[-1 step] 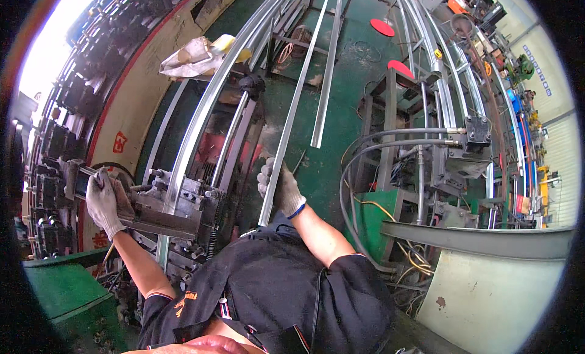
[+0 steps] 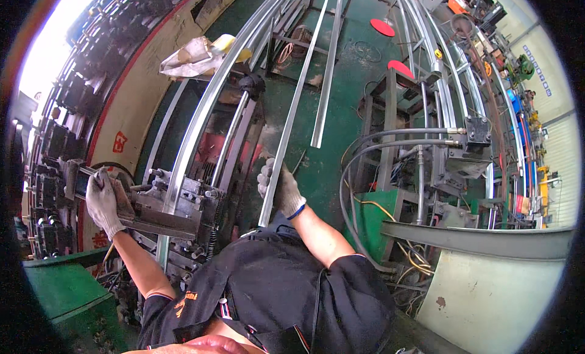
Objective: Adjusting a metal processing production line using a wrench after organizing metal profiles.
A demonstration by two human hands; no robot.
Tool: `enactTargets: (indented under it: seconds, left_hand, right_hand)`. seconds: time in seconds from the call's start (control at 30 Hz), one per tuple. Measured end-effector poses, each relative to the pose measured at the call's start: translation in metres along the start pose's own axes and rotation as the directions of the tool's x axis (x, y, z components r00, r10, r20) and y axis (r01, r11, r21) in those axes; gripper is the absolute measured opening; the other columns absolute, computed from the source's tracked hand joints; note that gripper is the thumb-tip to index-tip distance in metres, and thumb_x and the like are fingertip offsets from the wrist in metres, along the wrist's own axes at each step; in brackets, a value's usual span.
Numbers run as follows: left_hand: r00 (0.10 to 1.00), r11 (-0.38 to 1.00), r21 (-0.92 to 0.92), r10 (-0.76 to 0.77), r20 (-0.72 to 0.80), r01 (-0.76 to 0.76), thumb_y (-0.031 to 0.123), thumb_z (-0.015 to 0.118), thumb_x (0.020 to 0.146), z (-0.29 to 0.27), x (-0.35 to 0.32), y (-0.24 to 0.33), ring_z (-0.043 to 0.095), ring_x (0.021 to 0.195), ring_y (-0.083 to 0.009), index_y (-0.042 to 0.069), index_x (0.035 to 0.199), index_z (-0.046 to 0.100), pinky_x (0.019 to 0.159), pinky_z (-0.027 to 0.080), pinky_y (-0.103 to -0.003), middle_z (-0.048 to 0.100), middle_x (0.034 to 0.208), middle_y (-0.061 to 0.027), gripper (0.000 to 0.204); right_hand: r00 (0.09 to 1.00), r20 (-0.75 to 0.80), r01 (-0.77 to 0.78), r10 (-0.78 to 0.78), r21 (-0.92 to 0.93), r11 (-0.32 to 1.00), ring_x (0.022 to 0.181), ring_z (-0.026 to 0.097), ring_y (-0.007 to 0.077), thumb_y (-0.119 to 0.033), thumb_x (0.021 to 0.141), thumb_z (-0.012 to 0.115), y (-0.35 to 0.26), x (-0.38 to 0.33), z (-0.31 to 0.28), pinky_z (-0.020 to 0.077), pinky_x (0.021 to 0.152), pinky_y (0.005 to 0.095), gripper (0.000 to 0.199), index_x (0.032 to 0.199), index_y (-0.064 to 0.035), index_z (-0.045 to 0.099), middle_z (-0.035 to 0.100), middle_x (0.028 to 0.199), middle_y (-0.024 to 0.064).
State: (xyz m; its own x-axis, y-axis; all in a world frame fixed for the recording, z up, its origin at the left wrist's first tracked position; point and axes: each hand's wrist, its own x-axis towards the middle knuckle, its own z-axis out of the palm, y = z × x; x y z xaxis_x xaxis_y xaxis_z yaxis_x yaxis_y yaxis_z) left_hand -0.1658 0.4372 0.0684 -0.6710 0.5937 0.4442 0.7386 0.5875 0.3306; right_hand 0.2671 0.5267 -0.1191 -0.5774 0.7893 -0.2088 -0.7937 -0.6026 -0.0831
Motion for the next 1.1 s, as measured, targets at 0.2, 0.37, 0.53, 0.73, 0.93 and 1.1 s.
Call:
enactTargets:
  seconds: [0.2, 0.37, 0.53, 0.73, 0.93, 1.1]
  left_hand:
    - [1.000, 0.999, 0.036, -0.002, 0.012, 0.001, 0.053, 0.059, 0.100, 0.003, 0.004, -0.002, 0.068, 0.089, -0.0421, 0.009, 0.107, 0.071, 0.075, 0.051, -0.049, 0.072, 0.095, -0.0195, 0.046]
    - [0.991, 0.998, 0.043, -0.047, 0.123, 0.042, 0.049, 0.058, 0.102, 0.006, 0.010, 0.001, 0.068, 0.095, -0.0446, 0.004, 0.113, 0.070, 0.079, 0.051, -0.048, 0.072, 0.102, -0.0237, 0.048]
    - [0.995, 0.997, -0.072, 0.008, 0.104, -0.001, 0.042, 0.058, 0.105, 0.006, 0.023, -0.034, 0.066, 0.083, -0.0311, 0.000, 0.117, 0.068, 0.079, 0.051, -0.042, 0.071, 0.097, -0.0217, 0.045]
    - [0.976, 0.996, -0.086, 0.004, 0.219, 0.015, 0.040, 0.055, 0.109, 0.055, 0.062, 0.030, 0.055, 0.077, -0.0182, -0.002, 0.107, 0.063, 0.075, 0.047, -0.035, 0.065, 0.085, -0.0114, 0.043]
    - [0.986, 0.995, -0.069, -0.054, 0.160, 0.065, 0.043, 0.055, 0.108, 0.106, 0.093, 0.062, 0.064, 0.095, -0.0202, -0.001, 0.124, 0.067, 0.090, 0.049, -0.033, 0.074, 0.109, -0.0136, 0.048]
    - [0.967, 0.969, 0.148, -0.218, 0.129, 0.199, 0.046, 0.053, 0.108, 0.092, 0.094, 0.048, 0.065, 0.119, -0.0263, 0.000, 0.138, 0.064, 0.104, 0.047, -0.037, 0.070, 0.133, -0.0171, 0.056]
  right_hand:
    - [1.000, 0.007, 0.003, -0.003, 0.004, 1.000, 0.067, 0.057, 0.0176, -0.047, 0.106, 0.054, 0.000, -0.002, -0.021, 0.0513, 0.052, 0.0357, 0.029, 0.097, -0.0197, 0.059, 0.057, 0.076, -0.0017]
    - [0.993, -0.102, 0.060, -0.067, -0.075, 0.995, 0.068, 0.058, 0.0194, -0.049, 0.104, 0.057, -0.014, 0.001, -0.048, 0.0517, 0.052, 0.0357, 0.032, 0.100, -0.0172, 0.061, 0.058, 0.078, -0.0005]
    - [0.782, -0.519, -0.026, -0.346, -0.582, 0.813, 0.068, 0.065, 0.0181, -0.041, 0.103, 0.062, -0.084, 0.064, -0.094, 0.0537, 0.059, 0.0317, 0.032, 0.105, -0.0100, 0.069, 0.068, 0.083, 0.0035]
    - [0.564, -0.364, -0.576, -0.741, -0.816, -0.037, 0.094, 0.073, 0.0404, -0.046, 0.090, 0.074, -0.184, 0.135, -0.154, 0.0569, 0.087, 0.0471, 0.052, 0.112, 0.0008, 0.070, 0.075, 0.094, 0.0212]
    - [0.489, -0.323, -0.680, -0.811, -0.723, -0.122, 0.117, 0.066, 0.0422, -0.042, 0.087, 0.076, -0.246, 0.154, -0.212, 0.0526, 0.099, 0.0489, 0.060, 0.132, -0.0058, 0.060, 0.068, 0.126, 0.0253]
    - [0.435, -0.382, -0.750, -0.816, -0.655, -0.093, 0.121, 0.062, 0.0447, -0.042, 0.081, 0.083, -0.279, 0.175, -0.219, 0.0516, 0.103, 0.0494, 0.089, 0.151, -0.0040, 0.042, 0.060, 0.134, 0.0299]
